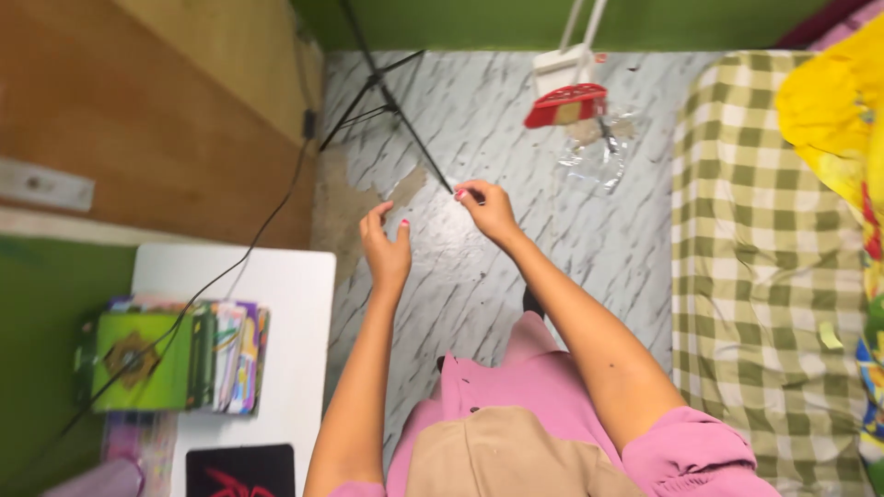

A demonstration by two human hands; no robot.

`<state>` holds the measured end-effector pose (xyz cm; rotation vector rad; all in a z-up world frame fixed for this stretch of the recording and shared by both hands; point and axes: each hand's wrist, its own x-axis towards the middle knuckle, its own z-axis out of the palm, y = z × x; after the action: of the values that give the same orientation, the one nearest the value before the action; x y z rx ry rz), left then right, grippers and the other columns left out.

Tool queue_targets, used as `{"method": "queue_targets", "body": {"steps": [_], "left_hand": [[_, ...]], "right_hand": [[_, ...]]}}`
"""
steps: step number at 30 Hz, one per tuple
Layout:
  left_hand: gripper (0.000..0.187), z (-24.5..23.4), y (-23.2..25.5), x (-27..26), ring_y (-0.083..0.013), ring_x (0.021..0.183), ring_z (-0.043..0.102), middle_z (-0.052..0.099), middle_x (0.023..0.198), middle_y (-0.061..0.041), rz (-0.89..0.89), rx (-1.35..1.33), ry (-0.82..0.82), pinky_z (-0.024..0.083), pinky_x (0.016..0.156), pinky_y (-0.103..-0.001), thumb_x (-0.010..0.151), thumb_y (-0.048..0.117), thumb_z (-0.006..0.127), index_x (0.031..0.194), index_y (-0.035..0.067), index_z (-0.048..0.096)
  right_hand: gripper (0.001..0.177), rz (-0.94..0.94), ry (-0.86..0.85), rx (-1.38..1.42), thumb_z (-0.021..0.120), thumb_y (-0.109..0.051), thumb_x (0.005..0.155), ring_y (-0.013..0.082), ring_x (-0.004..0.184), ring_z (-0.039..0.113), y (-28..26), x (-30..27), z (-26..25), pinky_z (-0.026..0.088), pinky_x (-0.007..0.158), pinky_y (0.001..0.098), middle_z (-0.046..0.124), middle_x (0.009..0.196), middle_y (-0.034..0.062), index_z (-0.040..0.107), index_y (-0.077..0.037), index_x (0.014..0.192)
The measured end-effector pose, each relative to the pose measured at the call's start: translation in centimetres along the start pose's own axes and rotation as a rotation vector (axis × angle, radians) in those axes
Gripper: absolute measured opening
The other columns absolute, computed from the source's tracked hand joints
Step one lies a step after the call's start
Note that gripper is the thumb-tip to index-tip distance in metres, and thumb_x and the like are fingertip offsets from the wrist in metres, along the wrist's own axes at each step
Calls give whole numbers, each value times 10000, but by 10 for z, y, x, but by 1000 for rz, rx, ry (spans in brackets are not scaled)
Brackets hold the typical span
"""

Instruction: The recorder is sweeping debris from the floor into a dustpan in a bedroom.

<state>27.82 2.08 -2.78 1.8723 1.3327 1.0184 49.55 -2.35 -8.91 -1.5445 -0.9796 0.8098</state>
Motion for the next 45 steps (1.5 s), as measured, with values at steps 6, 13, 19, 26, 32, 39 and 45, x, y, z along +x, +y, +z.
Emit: {"method": "queue_targets", "body": {"steps": [6,13,19,26,32,39,45], "left_hand": [[365,129,82,37,-306,1098,615,623,1193,-155,34,-77,-95,503,964,-410,874,79,742,1224,63,640],[360,288,170,69,-289,1093,623,636,1191,-151,7,-202,-203,509,958,-410,867,81,731,1214,61,637],[347,400,237,100,-287,1104,652,644,1171,-158,92,-316,-261,520,991,-395,886,66,712,1223,47,631],[422,497,291,163,-306,1118,644,610,1232,-172,61,-258,-383,545,939,-401,862,92,725,1268,73,613],[418,570,324,266,-344,1179,619,590,1263,-187,133,-226,-352,506,1000,-425,873,126,742,1265,99,600],[434,644,314,411,-421,1165,587,539,1266,-214,70,-21,-333,493,1014,-461,879,194,770,1270,121,596],[505,679,291,496,-431,1212,555,483,1352,-201,-52,185,-366,481,1027,-481,840,181,752,1312,148,577]], "right_hand": [[192,48,145,62,623,-120,1003,118,926,750,-5,26,-139,583,825,256,772,993,70,727,8,1101],[189,65,208,7,631,-97,1001,122,919,734,18,77,-291,574,826,255,775,991,82,728,13,1120],[170,15,335,-9,641,-71,996,116,933,739,37,112,-405,569,824,252,778,1020,80,728,5,1119],[228,7,471,-129,679,-103,950,123,884,693,60,171,-501,549,804,264,773,1048,52,739,-48,1164],[241,19,493,-92,684,-112,957,117,869,666,35,264,-553,538,788,265,759,1057,38,728,-59,1188],[214,-72,373,-95,678,-139,994,108,883,658,42,417,-581,547,800,265,759,1046,30,726,-64,1188],[233,-74,274,-101,684,-153,1007,122,970,642,79,526,-575,524,889,281,750,1107,36,728,-65,1218]]}}
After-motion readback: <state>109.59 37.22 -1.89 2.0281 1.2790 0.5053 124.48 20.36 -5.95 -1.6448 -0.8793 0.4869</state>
